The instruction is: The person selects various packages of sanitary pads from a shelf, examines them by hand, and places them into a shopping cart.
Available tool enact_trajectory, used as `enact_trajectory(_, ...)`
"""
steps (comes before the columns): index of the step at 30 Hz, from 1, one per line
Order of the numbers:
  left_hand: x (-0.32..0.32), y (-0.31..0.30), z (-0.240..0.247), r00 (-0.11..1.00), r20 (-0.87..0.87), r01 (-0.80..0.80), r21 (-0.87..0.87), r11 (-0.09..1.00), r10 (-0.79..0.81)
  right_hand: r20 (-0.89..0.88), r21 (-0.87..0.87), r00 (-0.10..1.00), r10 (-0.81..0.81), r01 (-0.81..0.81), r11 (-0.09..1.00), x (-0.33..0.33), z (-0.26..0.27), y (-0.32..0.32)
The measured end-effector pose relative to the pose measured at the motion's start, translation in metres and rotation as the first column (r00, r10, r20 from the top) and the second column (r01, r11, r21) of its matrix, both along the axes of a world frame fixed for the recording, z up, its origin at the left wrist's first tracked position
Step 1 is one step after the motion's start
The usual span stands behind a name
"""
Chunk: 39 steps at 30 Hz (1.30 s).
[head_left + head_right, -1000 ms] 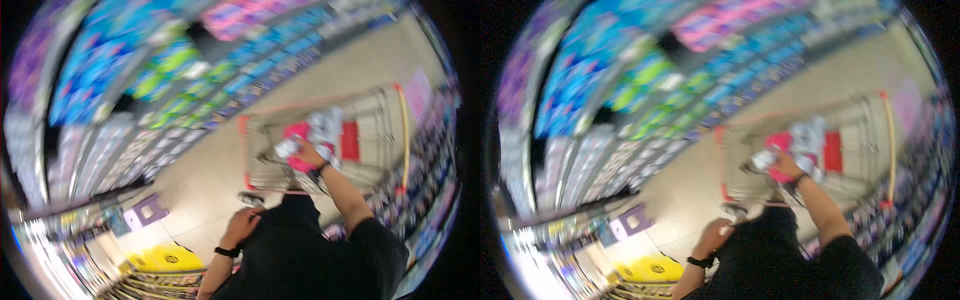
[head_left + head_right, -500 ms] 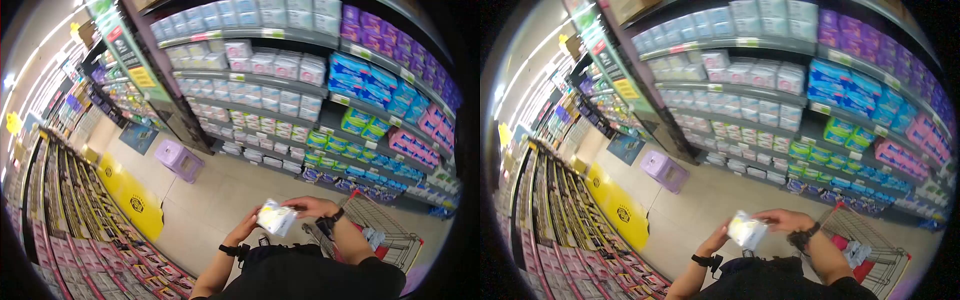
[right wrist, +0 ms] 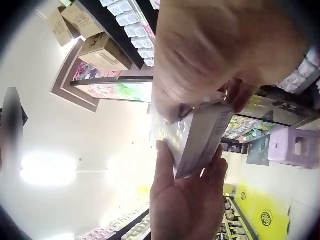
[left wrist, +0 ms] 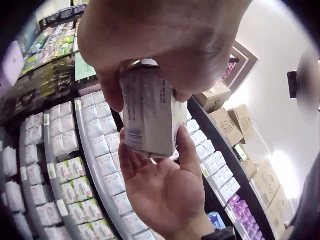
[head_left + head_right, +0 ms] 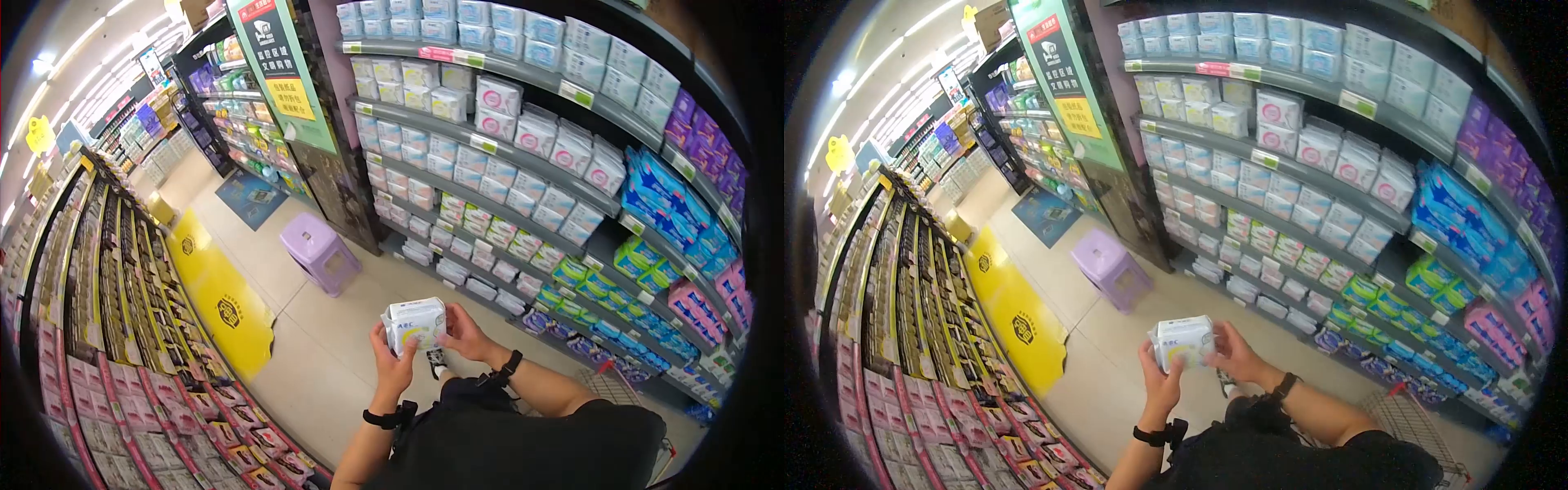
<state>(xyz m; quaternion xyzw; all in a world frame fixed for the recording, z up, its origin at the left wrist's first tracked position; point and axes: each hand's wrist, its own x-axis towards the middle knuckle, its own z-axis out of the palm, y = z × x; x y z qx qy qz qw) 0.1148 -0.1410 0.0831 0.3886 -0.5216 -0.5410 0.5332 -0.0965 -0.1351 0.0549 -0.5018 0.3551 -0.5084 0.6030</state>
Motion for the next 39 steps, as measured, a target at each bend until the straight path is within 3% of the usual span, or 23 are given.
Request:
enact_trajectory(5,-0.001,-0.1,-0.006,0.988,0.15,-0.02,-0.074,0.997,0.031,-0.069,-0.118,0.984,-0.165,0.156,0.981,0.006,0.005,-0.101)
enact_trajectory(7,-0.005,-0.153,0.001,0.897,0.408,-0.037,-0.31,0.95,0.169,-0.045,-0.195,0.965,-0.258,0.245,0.95,0.005,0.009,-0.147)
enact_trajectory(9,-0.013,-0.208,0.013,0.787,0.543,0.006,-0.481,0.877,0.293,0.023,-0.122,0.963,-0.269,0.27,0.955,-0.005,0.014,-0.192)
enact_trajectory(10,-0.014,-0.227,0.027,0.797,0.54,0.001,-0.452,0.892,0.272,0.053,-0.091,0.958,-0.282,0.286,0.954,-0.011,0.017,-0.212)
enact_trajectory(12,-0.033,-0.294,0.058,0.832,0.508,0.024,-0.433,0.901,0.222,0.025,-0.202,0.938,-0.346,0.344,0.917,-0.031,0.037,-0.272)
enact_trajectory(13,-0.04,-0.314,0.057,0.879,0.421,-0.019,-0.442,0.897,0.226,0.001,-0.217,0.932,-0.361,0.353,0.91,-0.037,0.047,-0.285)
enact_trajectory(16,-0.057,-0.362,0.066,0.862,0.431,-0.003,-0.521,0.854,0.266,-0.01,-0.242,0.898,-0.439,0.424,0.873,-0.049,0.058,-0.319)
enact_trajectory(17,-0.066,-0.376,0.075,0.816,0.453,0.042,-0.668,0.743,0.361,-0.013,-0.263,0.88,-0.474,0.454,0.851,-0.053,0.066,-0.328)
enact_trajectory(19,-0.083,-0.398,0.082,0.851,0.427,0.069,-0.669,0.74,0.307,0.019,-0.313,0.822,-0.569,0.545,0.778,-0.063,0.076,-0.347)
enact_trajectory(20,-0.091,-0.412,0.084,0.865,0.417,0.087,-0.673,0.734,0.28,-0.067,-0.417,0.746,-0.663,0.583,0.698,-0.071,0.08,-0.357)
enact_trajectory(23,-0.121,-0.448,0.096,0.923,0.364,0.17,-0.678,0.715,0.126,-0.242,-0.685,0.398,-0.885,0.576,0.446,-0.091,0.109,-0.372)
enact_trajectory(26,-0.145,-0.471,0.118,0.937,0.345,0.283,-0.672,0.684,-0.049,-0.278,-0.717,0.184,-0.943,0.614,0.331,-0.103,0.14,-0.38)
enact_trajectory(28,-0.157,-0.486,0.125,0.937,0.319,0.335,-0.708,0.622,-0.141,-0.27,-0.711,0.154,-0.951,0.634,0.304,-0.114,0.149,-0.386)
enact_trajectory(29,-0.161,-0.493,0.132,0.897,0.364,0.435,-0.626,0.647,-0.252,-0.257,-0.709,0.144,-0.956,0.644,0.288,-0.117,0.155,-0.39)
enact_trajectory(32,-0.181,-0.522,0.136,0.85,0.294,0.52,-0.591,0.616,-0.436,-0.184,-0.718,0.093,-0.978,0.667,0.198,-0.119,0.163,-0.407)
enact_trajectory(34,-0.189,-0.542,0.134,0.81,0.321,0.574,-0.605,0.552,-0.491,-0.081,-0.673,0.112,-0.99,0.727,0.137,-0.116,0.162,-0.424)
enact_trajectory(37,-0.202,-0.568,0.143,0.734,0.334,0.653,-0.587,0.478,-0.591,-0.13,-0.698,0.044,-0.991,0.706,0.123,-0.116,0.154,-0.441)
enact_trajectory(39,-0.211,-0.586,0.149,0.74,0.352,0.631,-0.659,0.41,-0.574,-0.149,-0.701,-0.017,-0.989,0.707,0.094,-0.116,0.158,-0.455)
